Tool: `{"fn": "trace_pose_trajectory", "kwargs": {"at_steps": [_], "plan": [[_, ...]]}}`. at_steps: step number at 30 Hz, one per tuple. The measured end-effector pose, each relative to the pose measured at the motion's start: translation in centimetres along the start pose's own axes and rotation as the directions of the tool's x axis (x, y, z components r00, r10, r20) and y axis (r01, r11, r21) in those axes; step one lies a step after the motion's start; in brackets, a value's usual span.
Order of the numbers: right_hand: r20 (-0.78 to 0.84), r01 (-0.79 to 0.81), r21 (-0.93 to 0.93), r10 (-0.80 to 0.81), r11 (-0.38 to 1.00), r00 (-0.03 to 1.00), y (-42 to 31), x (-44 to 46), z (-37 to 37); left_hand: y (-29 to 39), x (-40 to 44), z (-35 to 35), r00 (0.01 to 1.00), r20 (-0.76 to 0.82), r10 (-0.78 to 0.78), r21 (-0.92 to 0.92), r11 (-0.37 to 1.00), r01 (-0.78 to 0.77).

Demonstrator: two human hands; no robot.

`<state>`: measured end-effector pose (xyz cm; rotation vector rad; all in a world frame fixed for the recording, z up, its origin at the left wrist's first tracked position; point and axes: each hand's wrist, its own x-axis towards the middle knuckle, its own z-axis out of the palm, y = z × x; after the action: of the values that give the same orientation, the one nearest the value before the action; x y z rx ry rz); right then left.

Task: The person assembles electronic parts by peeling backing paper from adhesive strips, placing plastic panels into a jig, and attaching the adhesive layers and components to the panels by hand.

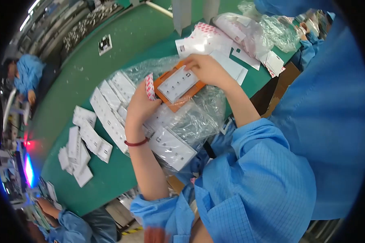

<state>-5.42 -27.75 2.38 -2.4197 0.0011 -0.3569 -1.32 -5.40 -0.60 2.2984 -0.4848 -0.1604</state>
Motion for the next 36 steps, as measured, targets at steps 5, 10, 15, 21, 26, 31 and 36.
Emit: {"fn": "trace_pose_trajectory", "kwargs": {"at_steps": [5, 10, 15, 21, 26, 31, 36], "plan": [[-0.006, -0.034, 0.281, 0.037, 0.959, 0.999, -1.4, 0.3, -1.2, 0.4, 0.0, -0.1, 0.996, 0.006, -0.088, -0.047, 0.995, 0.088], [0.381, 0.381, 0.038, -0.366, 0.924, 0.849, -1.2, 0.5, 1.8, 0.4, 0.1, 0.4, 0.983, -0.166, 0.078, -0.105, 0.990, -0.097], [0.547, 0.446, -0.043, -0.353, 0.894, 0.759, -3.9, 0.8, 1.3, 0.3, 0.2, 0.0, 1.000, -0.024, -0.015, -0.098, 0.995, 0.013], [0.683, 0.588, -0.111, -0.368, 0.801, 0.631, -5.5, 2.1, 1.5, -0.1, 0.3, 0.7, 0.993, -0.118, 0.009, -0.113, 0.993, -0.023], [0.660, 0.705, -0.272, -0.406, 0.655, 0.632, -4.4, 1.7, 3.3, -0.4, 0.3, 1.4, 0.988, -0.157, 0.010, -0.158, 0.987, -0.035], [0.713, 0.692, -0.237, -0.362, 0.682, 0.601, -5.5, 2.2, 2.8, -0.2, -0.3, 2.0, 0.959, -0.273, 0.075, -0.158, 0.980, -0.122], [0.799, 0.773, -0.226, -0.341, 0.594, 0.495, -4.6, 4.0, 3.3, 0.5, -0.2, 1.0, 0.987, -0.151, -0.062, -0.024, 0.998, 0.059]]}}
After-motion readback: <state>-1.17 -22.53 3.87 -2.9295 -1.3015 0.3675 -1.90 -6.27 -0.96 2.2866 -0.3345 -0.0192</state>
